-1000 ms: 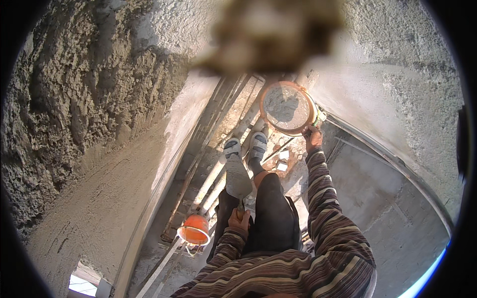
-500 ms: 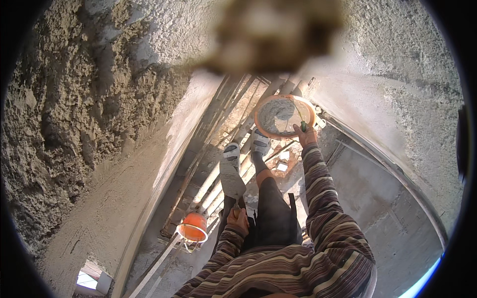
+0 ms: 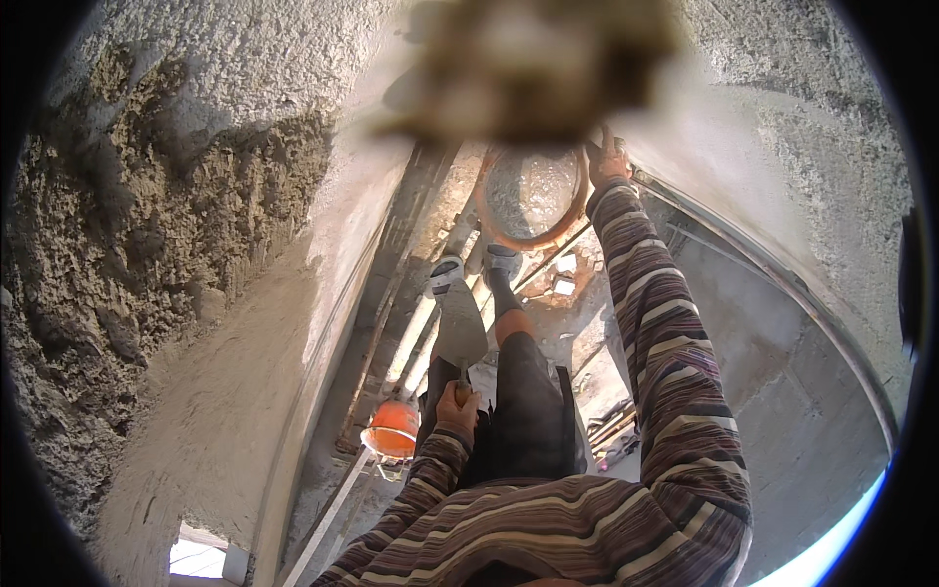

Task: The person uses a trowel to apply mortar from a bucket onto a concrete wall and then smooths it while standing on a scaffold.

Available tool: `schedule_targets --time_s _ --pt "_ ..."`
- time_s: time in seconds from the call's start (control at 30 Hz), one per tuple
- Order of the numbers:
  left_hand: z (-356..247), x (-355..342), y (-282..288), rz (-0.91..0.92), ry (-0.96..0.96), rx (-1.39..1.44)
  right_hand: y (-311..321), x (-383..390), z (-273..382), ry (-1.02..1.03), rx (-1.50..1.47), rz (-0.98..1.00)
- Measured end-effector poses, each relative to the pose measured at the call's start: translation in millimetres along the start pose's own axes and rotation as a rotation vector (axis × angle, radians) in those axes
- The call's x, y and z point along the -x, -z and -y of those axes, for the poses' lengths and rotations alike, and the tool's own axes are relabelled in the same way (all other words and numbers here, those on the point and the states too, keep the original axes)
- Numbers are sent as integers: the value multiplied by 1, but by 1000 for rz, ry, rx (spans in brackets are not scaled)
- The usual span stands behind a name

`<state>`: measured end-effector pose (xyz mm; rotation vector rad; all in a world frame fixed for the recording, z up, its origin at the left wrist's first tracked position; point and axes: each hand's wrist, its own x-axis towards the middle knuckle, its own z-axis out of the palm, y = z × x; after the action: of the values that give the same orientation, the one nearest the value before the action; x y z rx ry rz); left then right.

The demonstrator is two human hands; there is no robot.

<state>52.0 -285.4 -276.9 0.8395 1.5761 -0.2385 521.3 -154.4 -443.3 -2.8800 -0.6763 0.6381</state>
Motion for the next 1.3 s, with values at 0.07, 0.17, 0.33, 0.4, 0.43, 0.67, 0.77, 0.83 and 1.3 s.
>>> schedule_targets --time_s 0.07,0.17,0.33,0.4,0.43,0.67,0.77,0.83,1.3 --pt "-32 -17 6 -49 -210 -451 16 5 3 -62 -46 -170" --pt "-81 -45 16 7 -169 -840 9 70 -36 121 -465 -131" --pt "-112 -133 16 55 -277 -1159 -13 339 -54 -108 -56 599" --pt "-146 -157 -2 40 -245 -1238 3 408 -27 -228 -142 743" --pt "-174 -158 -20 38 -147 -1272 -5 433 -24 -162 -147 671" --pt "-128 -333 -115 154 -349 -1121 -23 451 -5 -321 -104 586" --pt "-136 -326 -183 91 -343 -861 -34 459 -11 -379 -152 556" --pt "-134 -333 -189 139 -424 -691 -33 455 -9 -412 -192 568" --pt "-160 -279 -119 -52 -557 -978 -38 455 -22 -348 -119 561"
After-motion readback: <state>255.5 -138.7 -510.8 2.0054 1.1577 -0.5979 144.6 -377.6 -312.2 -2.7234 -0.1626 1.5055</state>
